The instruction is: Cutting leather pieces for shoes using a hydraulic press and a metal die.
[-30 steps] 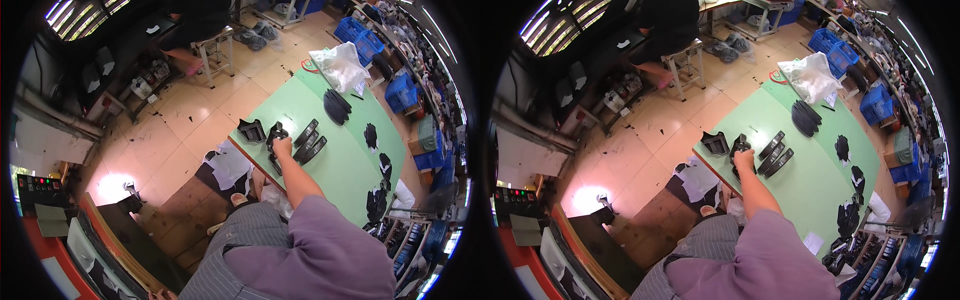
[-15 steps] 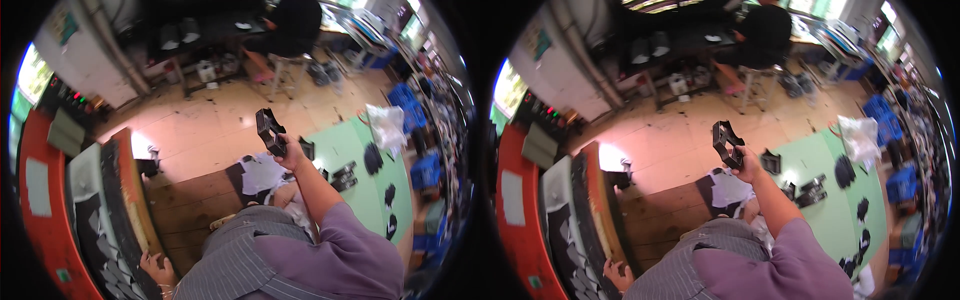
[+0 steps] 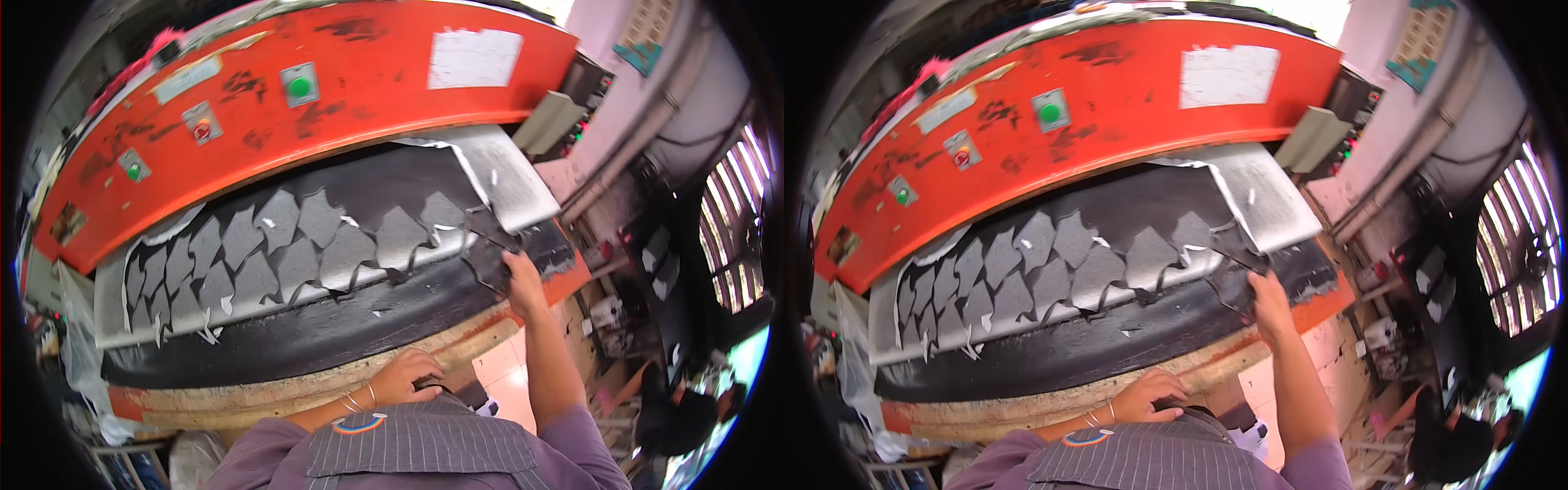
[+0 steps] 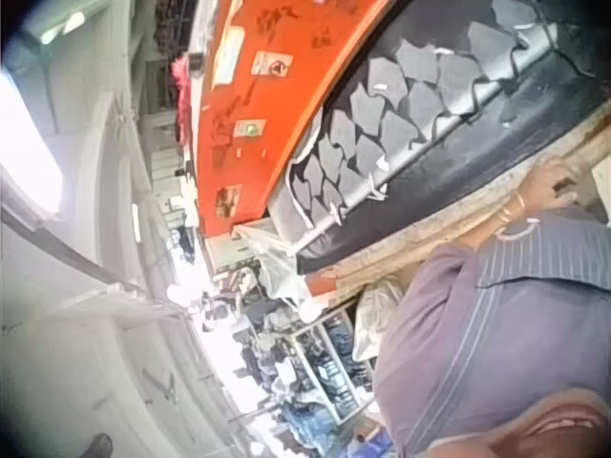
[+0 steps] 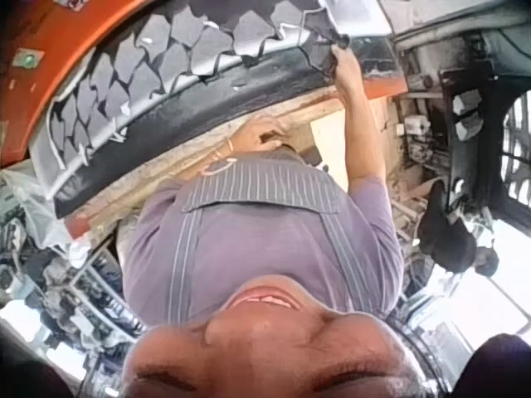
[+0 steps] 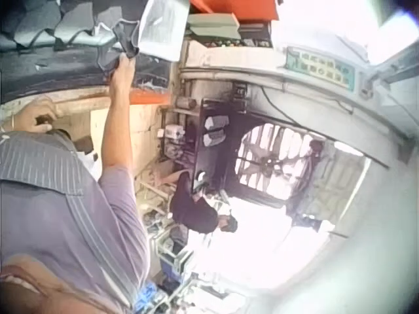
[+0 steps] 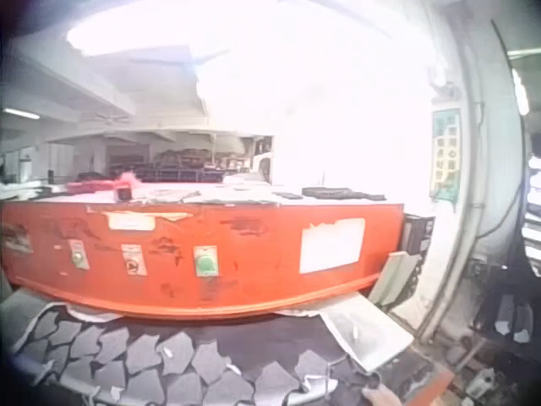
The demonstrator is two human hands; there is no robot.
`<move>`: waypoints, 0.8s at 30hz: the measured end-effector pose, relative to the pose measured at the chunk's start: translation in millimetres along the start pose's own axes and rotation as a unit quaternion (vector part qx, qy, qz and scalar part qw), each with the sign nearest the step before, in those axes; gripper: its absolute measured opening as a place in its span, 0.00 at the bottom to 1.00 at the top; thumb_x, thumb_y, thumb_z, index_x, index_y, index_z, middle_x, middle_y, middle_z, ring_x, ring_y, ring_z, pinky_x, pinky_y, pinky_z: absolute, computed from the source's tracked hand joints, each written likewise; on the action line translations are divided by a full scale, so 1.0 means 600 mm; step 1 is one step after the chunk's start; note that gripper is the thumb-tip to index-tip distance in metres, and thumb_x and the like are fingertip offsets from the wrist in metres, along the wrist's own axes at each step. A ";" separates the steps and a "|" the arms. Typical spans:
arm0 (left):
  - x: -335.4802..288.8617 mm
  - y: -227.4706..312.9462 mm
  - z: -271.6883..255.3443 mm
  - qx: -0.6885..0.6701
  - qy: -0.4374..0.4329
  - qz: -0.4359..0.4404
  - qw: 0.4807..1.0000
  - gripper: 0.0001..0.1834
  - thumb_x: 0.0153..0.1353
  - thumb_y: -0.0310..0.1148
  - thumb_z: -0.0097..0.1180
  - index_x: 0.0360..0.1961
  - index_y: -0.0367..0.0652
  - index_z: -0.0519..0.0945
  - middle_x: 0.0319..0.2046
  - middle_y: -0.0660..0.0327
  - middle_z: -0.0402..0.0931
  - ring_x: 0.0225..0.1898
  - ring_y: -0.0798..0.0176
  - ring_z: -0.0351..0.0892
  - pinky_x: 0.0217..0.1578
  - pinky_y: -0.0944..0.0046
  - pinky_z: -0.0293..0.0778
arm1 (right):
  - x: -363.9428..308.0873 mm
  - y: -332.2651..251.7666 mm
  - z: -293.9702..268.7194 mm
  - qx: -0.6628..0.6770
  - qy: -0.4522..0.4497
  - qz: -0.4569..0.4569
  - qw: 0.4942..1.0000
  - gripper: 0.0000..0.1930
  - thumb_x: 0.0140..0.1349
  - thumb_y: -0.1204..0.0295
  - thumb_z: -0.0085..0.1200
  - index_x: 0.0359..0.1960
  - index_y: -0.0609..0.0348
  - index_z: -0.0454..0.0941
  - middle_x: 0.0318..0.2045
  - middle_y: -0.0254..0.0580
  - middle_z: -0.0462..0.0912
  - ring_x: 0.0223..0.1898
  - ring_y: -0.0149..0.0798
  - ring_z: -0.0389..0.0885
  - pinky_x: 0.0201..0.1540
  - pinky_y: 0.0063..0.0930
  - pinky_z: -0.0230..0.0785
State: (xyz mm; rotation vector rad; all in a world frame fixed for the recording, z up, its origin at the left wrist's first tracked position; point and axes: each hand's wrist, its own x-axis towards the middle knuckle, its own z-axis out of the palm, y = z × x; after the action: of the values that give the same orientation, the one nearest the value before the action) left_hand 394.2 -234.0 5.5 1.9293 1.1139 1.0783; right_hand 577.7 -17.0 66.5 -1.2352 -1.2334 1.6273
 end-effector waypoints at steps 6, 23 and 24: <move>-0.022 -0.006 -0.009 -0.231 0.058 -0.251 0.938 0.13 0.60 0.32 0.61 0.44 0.38 0.79 0.41 0.61 0.79 0.46 0.68 0.77 0.49 0.67 0.71 | 0.123 -0.014 0.222 -0.170 -0.154 -0.045 0.972 0.17 0.65 0.67 0.47 0.53 0.57 0.65 0.29 0.39 0.76 0.17 0.31 0.73 0.11 0.26 0.63; -0.090 -0.010 -0.058 -0.631 0.496 -0.132 0.582 0.26 0.61 0.55 0.51 0.50 0.45 0.75 0.41 0.58 0.79 0.42 0.53 0.80 0.44 0.50 0.79 | 0.065 -0.247 0.465 -0.357 -0.466 -0.553 0.591 0.28 0.56 0.58 0.62 0.57 0.53 0.71 0.50 0.52 0.77 0.53 0.53 0.75 0.54 0.44 0.68; -0.102 -0.007 -0.048 -0.617 0.489 -0.136 0.602 0.26 0.61 0.54 0.52 0.50 0.45 0.75 0.41 0.57 0.79 0.42 0.52 0.80 0.44 0.49 0.79 | 0.092 -0.298 0.496 -0.260 -0.382 -0.618 0.636 0.24 0.55 0.60 0.63 0.52 0.55 0.75 0.45 0.51 0.79 0.50 0.52 0.76 0.52 0.44 0.70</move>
State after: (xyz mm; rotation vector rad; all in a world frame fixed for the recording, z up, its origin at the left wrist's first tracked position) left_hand 348.7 -283.5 -5.3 -0.0432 0.6349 1.9969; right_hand 277.3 6.1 247.2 0.3613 -2.3907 0.6162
